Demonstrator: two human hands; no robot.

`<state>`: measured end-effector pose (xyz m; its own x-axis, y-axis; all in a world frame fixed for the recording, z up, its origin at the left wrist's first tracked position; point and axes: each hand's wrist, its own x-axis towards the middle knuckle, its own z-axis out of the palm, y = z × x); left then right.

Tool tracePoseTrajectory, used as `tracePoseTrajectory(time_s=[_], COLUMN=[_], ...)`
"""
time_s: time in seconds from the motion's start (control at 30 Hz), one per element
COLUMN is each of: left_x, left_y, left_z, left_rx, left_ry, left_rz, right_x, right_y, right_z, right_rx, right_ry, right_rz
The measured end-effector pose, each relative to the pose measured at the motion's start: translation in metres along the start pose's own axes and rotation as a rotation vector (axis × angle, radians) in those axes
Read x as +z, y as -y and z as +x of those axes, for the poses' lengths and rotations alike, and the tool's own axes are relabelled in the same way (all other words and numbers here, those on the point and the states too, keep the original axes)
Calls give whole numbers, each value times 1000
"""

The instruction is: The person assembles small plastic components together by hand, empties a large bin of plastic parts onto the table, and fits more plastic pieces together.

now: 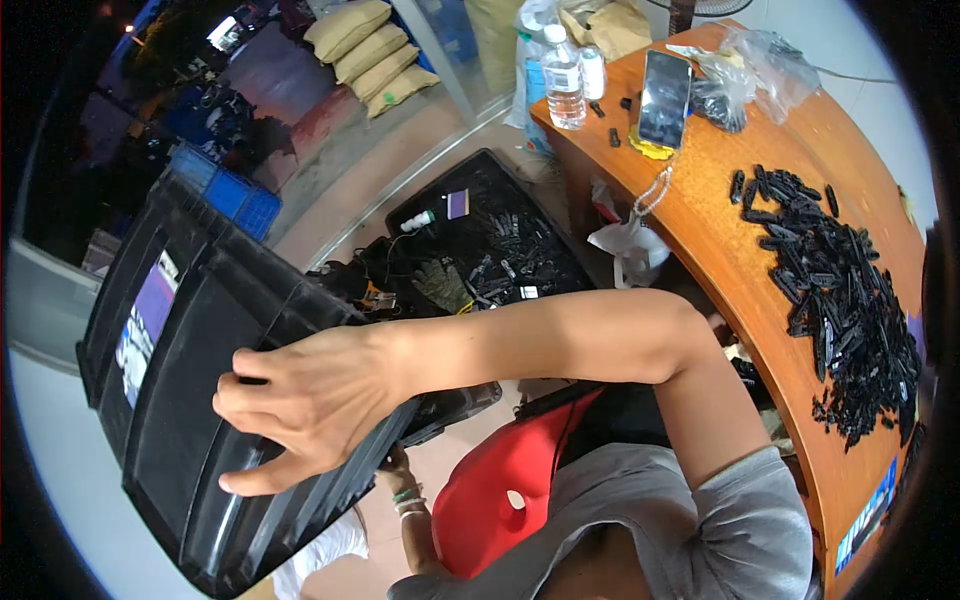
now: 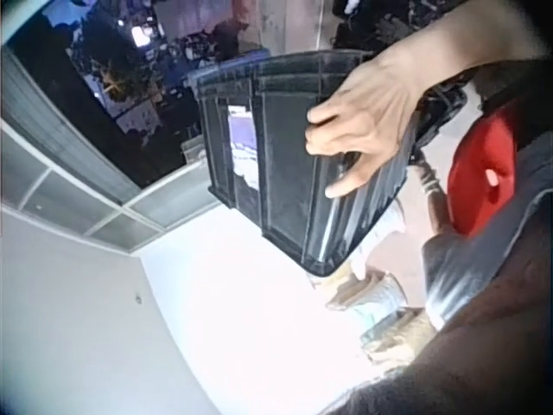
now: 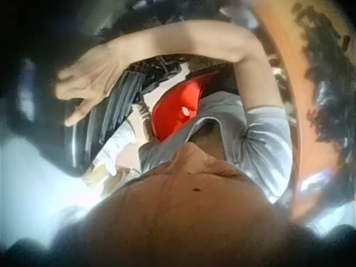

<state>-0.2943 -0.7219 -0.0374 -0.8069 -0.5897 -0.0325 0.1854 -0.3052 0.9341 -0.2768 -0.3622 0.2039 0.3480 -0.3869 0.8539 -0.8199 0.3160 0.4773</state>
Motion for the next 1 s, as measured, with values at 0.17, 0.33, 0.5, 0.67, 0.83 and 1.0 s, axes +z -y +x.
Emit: tracePoseTrajectory(time_s=[0.17, 0.33, 0.5, 0.67, 0.83, 1.0], left_x=[0, -5, -25, -35, -37, -38], left_y=[40, 71, 86, 94, 102, 114], left_z=[-2, -22, -51, -78, -102, -124], left_rx=[-177, -333, -488, -613, -732, -853], left_ry=[141, 252, 352, 458, 588, 719], left_rz=[130, 259, 417, 553, 688, 818], right_x=[14, 22, 39, 54, 71, 17], right_y=[-8, -12, -12, -29, -26, -13], right_z=[-12, -6, -9, -23, -37, -68], right_rx=[-17, -92, -96, 134, 312, 447], right_ry=[90, 210, 322, 291, 280, 491], right_rz=[41, 81, -36, 204, -33, -87])
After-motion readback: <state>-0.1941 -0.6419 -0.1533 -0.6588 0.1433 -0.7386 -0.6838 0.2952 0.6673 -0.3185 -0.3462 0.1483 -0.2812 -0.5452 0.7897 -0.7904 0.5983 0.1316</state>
